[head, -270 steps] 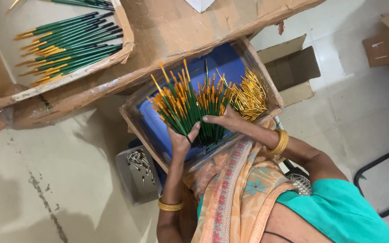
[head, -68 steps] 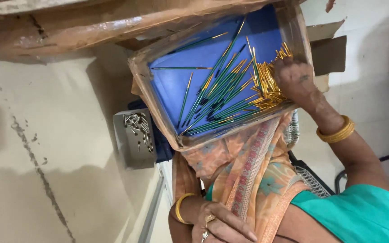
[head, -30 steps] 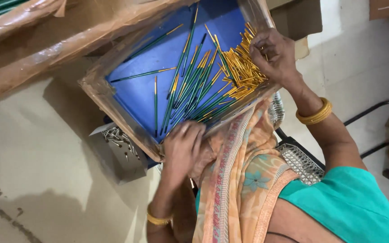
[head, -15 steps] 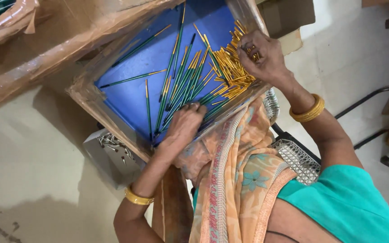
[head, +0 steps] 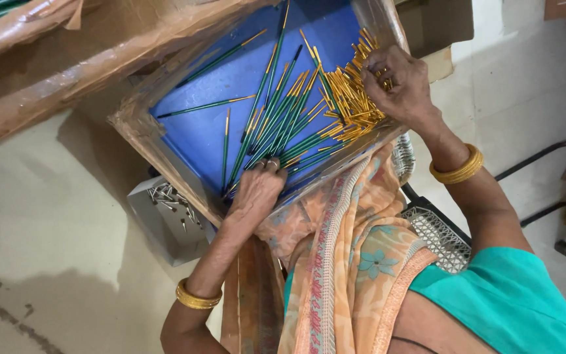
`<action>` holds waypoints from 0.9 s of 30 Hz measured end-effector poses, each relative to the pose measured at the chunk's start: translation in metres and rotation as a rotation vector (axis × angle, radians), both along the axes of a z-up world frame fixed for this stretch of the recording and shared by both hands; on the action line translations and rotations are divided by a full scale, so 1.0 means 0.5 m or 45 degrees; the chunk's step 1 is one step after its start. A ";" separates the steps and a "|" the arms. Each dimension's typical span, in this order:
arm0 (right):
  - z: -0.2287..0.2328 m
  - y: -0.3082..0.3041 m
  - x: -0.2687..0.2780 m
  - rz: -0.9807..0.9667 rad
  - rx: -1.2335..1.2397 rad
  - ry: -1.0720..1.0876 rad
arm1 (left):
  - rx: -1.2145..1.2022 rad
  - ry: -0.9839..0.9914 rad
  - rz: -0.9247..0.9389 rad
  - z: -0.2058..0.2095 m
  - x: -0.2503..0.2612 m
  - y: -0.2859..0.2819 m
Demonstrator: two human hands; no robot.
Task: Sorting and bundling green sticks with gold tips at a workbench in a manufacturing facility.
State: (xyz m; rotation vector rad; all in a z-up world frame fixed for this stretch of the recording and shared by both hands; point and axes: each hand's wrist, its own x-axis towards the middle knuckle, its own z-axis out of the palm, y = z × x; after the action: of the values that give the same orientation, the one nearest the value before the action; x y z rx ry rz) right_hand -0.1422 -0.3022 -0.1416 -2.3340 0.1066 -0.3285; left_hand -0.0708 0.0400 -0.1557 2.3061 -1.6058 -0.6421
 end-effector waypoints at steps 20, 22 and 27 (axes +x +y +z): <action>0.033 0.086 0.015 -0.106 1.051 0.264 | -0.059 -0.243 0.192 0.007 -0.009 0.030; 0.029 0.110 0.019 -0.069 1.184 0.377 | -0.353 0.564 0.627 0.053 0.005 0.020; 0.028 0.162 0.052 0.005 1.529 0.384 | -0.917 1.628 0.958 0.086 -0.006 -0.025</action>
State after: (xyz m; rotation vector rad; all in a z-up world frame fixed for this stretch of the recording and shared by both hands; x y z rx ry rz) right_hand -0.1163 -0.2213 -0.1276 -1.1685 0.3379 0.1035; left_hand -0.0737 0.0273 -0.1128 1.2250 -0.2346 -0.8395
